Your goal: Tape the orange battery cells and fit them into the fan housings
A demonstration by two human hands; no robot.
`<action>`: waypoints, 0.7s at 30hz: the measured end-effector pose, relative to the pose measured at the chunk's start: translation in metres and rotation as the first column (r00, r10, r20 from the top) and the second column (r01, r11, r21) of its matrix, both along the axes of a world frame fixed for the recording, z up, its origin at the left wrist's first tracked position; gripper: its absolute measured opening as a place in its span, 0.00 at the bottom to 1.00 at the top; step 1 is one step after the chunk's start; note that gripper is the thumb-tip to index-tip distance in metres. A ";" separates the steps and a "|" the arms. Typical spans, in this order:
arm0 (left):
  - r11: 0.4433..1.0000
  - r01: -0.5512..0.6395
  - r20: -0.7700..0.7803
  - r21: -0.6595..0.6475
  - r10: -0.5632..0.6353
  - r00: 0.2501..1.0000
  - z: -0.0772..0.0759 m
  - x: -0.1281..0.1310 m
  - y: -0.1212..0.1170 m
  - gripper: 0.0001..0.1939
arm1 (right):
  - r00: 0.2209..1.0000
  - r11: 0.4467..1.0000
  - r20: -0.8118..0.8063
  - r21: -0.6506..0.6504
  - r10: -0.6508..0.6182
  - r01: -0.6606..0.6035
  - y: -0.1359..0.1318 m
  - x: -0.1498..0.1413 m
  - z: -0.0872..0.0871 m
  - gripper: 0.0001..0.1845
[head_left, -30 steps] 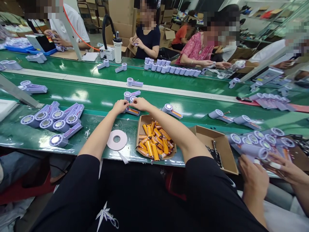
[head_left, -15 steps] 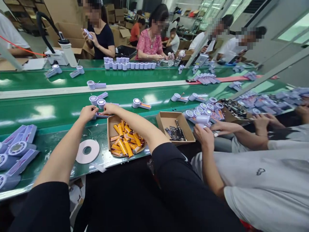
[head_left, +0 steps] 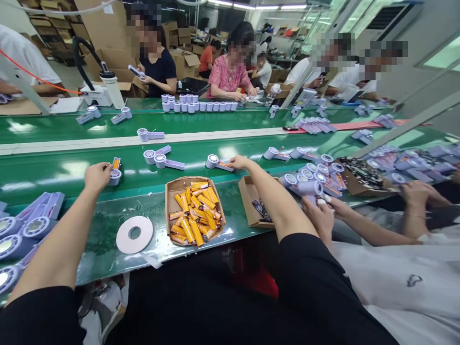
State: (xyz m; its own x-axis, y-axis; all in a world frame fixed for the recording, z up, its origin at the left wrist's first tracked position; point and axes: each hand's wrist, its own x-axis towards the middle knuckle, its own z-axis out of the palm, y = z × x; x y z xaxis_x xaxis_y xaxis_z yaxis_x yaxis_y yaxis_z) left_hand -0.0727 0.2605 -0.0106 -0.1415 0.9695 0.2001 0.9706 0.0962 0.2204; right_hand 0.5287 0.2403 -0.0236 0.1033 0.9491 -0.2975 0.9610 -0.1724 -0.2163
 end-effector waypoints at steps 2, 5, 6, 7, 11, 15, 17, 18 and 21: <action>1.000 -0.019 -0.014 0.017 0.019 1.000 -0.006 0.002 0.002 0.21 | 1.000 0.999 -0.022 -0.034 -0.006 0.005 0.005 0.006 -0.012 0.20; 0.992 0.095 -0.033 0.086 -0.092 0.995 -0.016 0.024 0.006 0.24 | 0.999 0.998 -0.036 -0.055 -0.017 0.015 0.011 0.014 -0.021 0.20; 0.976 0.191 -0.045 0.100 -0.187 0.981 -0.020 0.037 0.008 0.25 | 0.999 0.998 -0.033 -0.056 -0.022 0.020 0.011 0.016 -0.022 0.20; 0.946 0.307 -0.064 0.101 -0.302 0.951 -0.023 0.053 0.011 0.26 | 0.999 0.998 -0.028 -0.054 -0.028 0.026 0.011 0.017 -0.022 0.19; 0.744 0.667 -0.159 -0.035 -0.663 0.732 -0.035 0.129 0.023 0.34 | 0.999 0.999 0.010 0.005 -0.051 0.051 0.002 0.014 -0.007 0.22; 0.693 0.710 -0.232 -0.126 -0.716 0.658 -0.043 0.183 0.036 0.31 | 1.000 0.977 -0.010 0.213 0.011 -0.008 -0.020 -0.008 0.016 0.13; 0.703 0.701 -0.254 -0.118 -0.704 0.663 -0.043 0.194 0.042 0.24 | 0.995 0.943 -0.052 0.326 0.089 -0.067 -0.048 -0.024 0.021 0.15; 0.713 0.692 -0.261 -0.109 -0.693 0.673 -0.042 0.195 0.045 0.22 | 0.986 0.922 -0.082 0.374 0.142 -0.102 -0.067 -0.034 0.021 0.15; 0.766 0.635 -0.278 -0.099 -0.634 0.721 -0.034 0.194 0.056 0.22 | 0.881 0.802 -0.226 0.548 0.416 -0.239 -0.140 -0.066 0.013 0.10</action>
